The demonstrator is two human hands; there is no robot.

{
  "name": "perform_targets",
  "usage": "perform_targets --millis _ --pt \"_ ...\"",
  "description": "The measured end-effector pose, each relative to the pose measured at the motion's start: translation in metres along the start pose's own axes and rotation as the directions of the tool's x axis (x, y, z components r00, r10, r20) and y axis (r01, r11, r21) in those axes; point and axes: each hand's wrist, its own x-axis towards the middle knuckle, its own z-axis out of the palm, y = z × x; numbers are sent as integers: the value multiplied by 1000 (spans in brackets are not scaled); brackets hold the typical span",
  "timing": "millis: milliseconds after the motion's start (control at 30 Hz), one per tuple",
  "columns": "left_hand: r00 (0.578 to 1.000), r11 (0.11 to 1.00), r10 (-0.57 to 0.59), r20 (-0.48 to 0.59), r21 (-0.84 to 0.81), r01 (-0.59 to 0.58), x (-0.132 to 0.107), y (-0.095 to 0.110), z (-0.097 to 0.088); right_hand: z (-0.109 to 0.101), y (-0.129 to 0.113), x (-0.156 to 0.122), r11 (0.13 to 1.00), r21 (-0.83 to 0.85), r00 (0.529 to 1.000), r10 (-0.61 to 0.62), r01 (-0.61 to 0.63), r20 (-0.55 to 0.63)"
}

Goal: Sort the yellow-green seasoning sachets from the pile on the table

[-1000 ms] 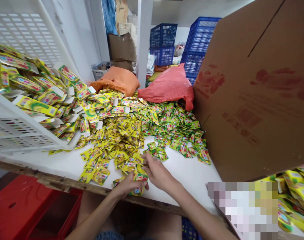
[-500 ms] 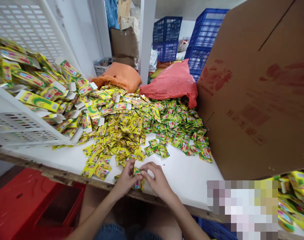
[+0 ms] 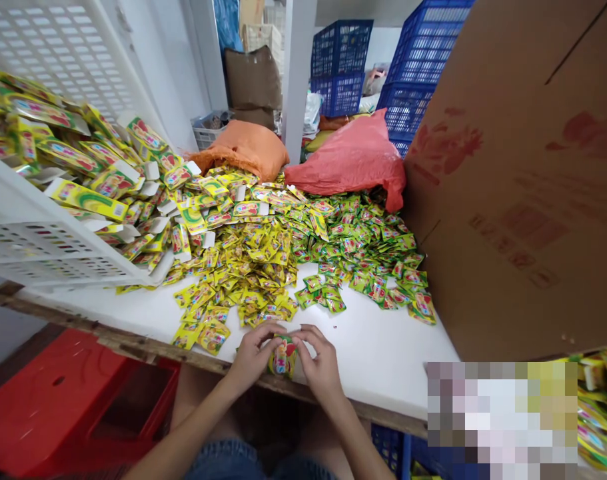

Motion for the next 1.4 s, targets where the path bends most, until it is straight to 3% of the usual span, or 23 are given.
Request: perform_targets --millis 100,200,300,633,967,1167,1400 --pt "1000 996 0 -4 -93 -1 -1 -1 0 2 2 -2 999 37 996 17 -14 -92" --pt "997 998 46 56 -42 -44 -3 3 -3 5 0 -7 999 7 999 -39 39 -29" --pt "998 998 58 37 0 -59 -5 8 -3 4 -7 -9 998 -16 998 -64 65 8" --pt "998 999 -36 -55 36 38 6 7 5 1 -17 2 994 -53 995 93 -95 -36" --pt "995 996 -89 -46 -8 88 -11 -11 3 5 -6 -16 996 26 992 84 -82 -91" --pt "994 999 -29 -106 27 32 -12 -5 3 1 -10 -9 980 143 990 139 -135 -15" --pt "997 994 -71 -32 -88 68 -10 -10 -2 -7 -13 2 932 284 973 202 -227 114"
